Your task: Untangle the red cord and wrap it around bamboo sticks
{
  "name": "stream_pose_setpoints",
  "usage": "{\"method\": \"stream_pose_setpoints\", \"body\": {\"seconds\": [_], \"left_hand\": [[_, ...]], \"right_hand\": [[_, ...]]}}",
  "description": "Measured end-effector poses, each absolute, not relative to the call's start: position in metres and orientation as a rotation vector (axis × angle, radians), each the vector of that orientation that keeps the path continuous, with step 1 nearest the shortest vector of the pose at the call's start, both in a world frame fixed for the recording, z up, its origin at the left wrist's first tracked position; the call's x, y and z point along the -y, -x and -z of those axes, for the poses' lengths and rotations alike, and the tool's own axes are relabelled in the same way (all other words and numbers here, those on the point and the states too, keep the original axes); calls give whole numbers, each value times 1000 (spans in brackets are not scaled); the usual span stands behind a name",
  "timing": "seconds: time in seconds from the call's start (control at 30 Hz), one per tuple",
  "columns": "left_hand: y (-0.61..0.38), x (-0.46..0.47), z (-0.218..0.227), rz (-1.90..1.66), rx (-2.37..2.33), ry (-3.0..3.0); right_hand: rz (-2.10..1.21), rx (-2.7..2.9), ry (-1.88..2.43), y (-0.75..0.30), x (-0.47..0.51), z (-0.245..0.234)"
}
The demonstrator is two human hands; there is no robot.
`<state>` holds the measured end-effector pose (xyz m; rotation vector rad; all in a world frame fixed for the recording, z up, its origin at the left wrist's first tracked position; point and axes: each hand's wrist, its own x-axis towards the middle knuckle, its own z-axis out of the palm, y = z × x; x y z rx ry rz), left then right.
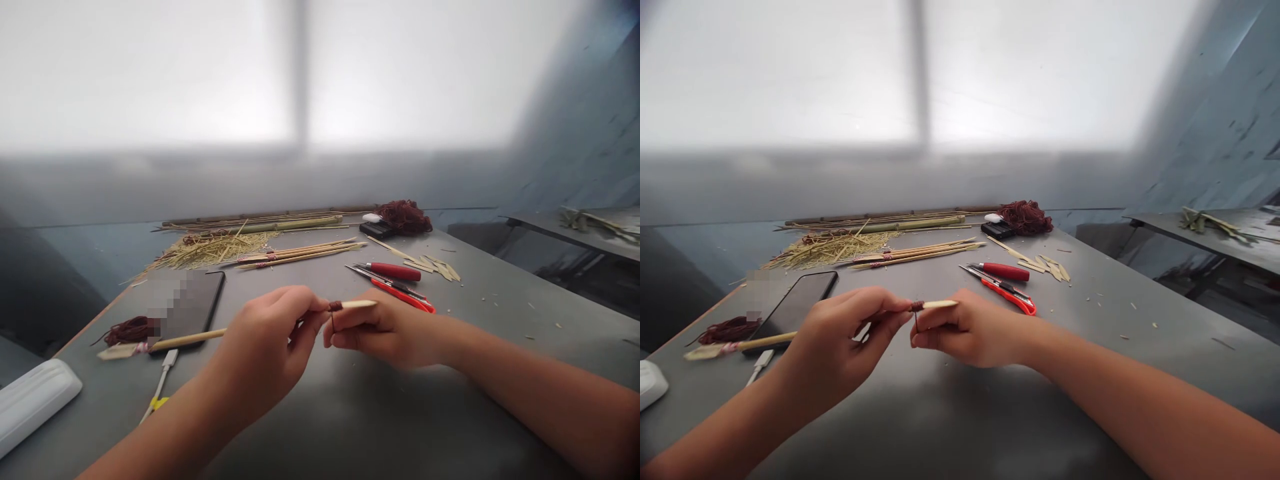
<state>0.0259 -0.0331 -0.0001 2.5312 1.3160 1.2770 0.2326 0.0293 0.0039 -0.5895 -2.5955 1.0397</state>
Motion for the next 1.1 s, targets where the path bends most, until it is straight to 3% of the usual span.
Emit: {"method": "stream_pose_setpoints", "body": {"seconds": [0.2,0.43,0.53,0.67,0.8,0.97,1.1], "left_hand": [[-24,30,2,-1145,-1595,-2736],[-30,32,4,-862,-1429,-2854],[-32,36,4,-948,-1218,-2813],[-32,39,2,-1220,-995,-2652],[-29,33,2,-1437,-1141,-2539],[-25,27,7,-1160,-1458,-2740],[-27,30,11,-940,-1346,-3009]], "right_hand": [[-749,2725,512,-233,-2,-13],[-144,2425,551,-247,-26,-20],[-236,2446,613,-247,-37,-16],[-620,2584,610,-240,-41,-5],[-760,2655,529,-231,-30,4],[-252,2644,508,-230,-12,4],[141,2460,522,-236,-12,0]]}}
